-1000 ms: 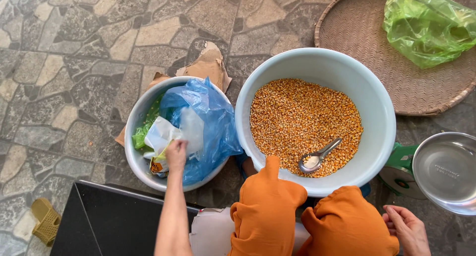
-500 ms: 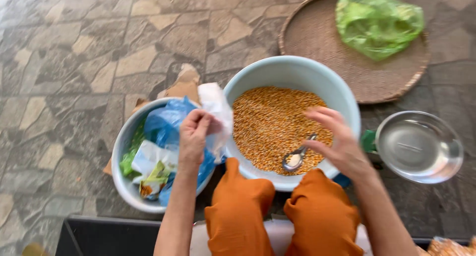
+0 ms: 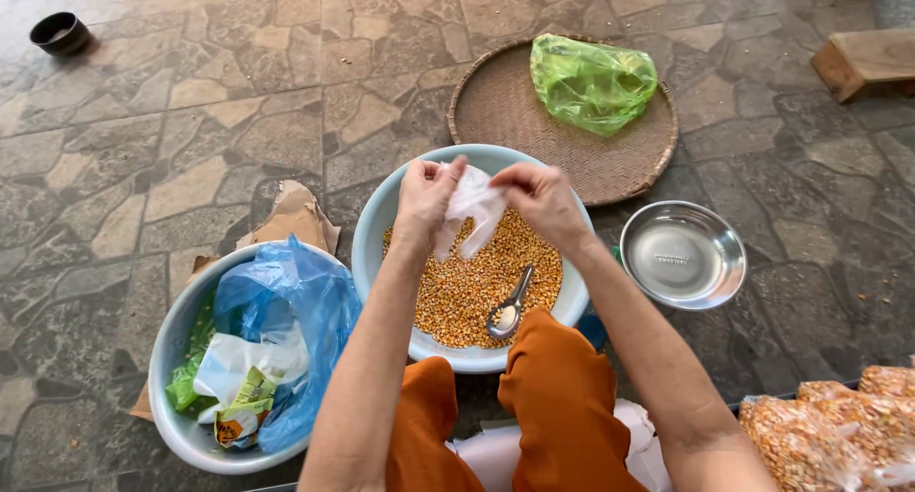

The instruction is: The person scoops corn kernels from a basin into a plastic bag using a spoon, weighs it on a scale, and ties it closed. They repeat this process with another bag before placing it onto a pile of filled bags.

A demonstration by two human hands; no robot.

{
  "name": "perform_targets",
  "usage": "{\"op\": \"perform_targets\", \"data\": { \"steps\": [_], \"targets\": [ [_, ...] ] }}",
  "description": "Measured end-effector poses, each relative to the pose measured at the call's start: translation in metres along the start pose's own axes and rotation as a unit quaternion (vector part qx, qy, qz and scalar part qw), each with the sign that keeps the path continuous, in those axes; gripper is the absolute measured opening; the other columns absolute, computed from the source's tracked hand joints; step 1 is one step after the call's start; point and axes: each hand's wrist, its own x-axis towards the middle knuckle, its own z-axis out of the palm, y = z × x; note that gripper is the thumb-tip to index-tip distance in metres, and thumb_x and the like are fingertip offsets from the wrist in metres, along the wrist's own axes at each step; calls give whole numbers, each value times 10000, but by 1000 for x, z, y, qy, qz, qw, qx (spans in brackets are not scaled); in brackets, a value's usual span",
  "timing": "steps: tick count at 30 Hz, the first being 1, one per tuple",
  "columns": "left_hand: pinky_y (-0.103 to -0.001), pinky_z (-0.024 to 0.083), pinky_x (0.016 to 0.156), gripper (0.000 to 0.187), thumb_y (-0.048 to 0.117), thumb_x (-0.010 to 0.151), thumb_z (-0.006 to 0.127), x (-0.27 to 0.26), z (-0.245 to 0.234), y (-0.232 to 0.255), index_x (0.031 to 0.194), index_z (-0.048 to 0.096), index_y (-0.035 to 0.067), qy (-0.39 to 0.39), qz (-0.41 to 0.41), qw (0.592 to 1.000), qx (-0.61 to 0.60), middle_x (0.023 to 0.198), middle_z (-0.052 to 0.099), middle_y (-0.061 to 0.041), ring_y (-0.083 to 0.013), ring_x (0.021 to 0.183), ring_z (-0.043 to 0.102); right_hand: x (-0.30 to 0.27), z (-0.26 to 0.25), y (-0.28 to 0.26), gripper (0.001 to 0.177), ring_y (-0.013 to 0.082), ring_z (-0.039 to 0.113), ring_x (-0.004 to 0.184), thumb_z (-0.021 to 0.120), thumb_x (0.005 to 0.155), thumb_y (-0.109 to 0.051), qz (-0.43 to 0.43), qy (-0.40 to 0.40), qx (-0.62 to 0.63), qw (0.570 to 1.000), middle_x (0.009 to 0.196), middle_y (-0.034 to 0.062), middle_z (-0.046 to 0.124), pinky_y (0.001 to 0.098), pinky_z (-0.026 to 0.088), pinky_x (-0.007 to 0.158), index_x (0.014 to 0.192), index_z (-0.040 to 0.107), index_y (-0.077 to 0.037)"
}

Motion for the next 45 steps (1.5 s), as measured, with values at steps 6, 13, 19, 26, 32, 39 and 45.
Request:
{"op": "perform_targets", "data": {
  "steps": [6,13,19,26,32,39,45],
  "targets": [
    [-391,598,800,923,270,679,929,-39,21,14,1379,384,16,-111,115,938,306,943,717,-136,-267,903,723,3,-21,-20,109,244,673,796,679,895,18,-115,163,-432,880,903,148,707,386,545,750,943,770,-18],
    [-465,553,848,306,418,887,708,-17,1,14,1128,745,233,-19,54,859,509,965,770,-126,-320,925,737,20,-24,-9,48,284,660,958,664,907,-34,-171,95,-431,881,1096,147,612,382,568,842,954,654,-34],
    [-454,566,733,304,415,911,691,-14,2,11,901,807,134,12,86,902,424,819,757,-153,-306,776,746,45,16,-1,293,409,612,1089,752,871,-277,-107,-28,-531,840,1283,195,539,524,507,902,1145,736,-174],
    [-323,609,622,185,172,958,734,7,-8,-4,966,718,-13,-78,106,983,-131,802,753,-133,-188,673,709,57,39,42,789,426,631,1143,842,806,-477,187,-70,-555,807,1337,220,461,510,518,987,1403,494,-97],
    [-296,539,522,195,11,872,770,35,-58,-13,1039,675,48,-43,-38,966,-252,831,743,-63,-152,636,663,83,-65,147,339,311,719,1027,673,906,-120,105,-56,-532,838,1154,171,685,433,592,928,1244,695,-130],
    [-319,589,611,296,-125,793,729,71,-80,-69,1003,669,74,-39,-98,966,-237,894,706,-82,-167,693,699,65,-43,20,266,216,731,920,704,878,-66,120,-10,154,981,1046,158,752,376,619,868,1126,722,30],
    [-410,462,736,234,-83,810,673,32,-44,-33,1015,763,-16,62,106,932,342,1020,649,-213,-273,835,587,69,-33,58,402,173,711,886,778,836,-110,134,11,56,989,1017,84,720,335,623,801,1188,642,28]
  ]
}}
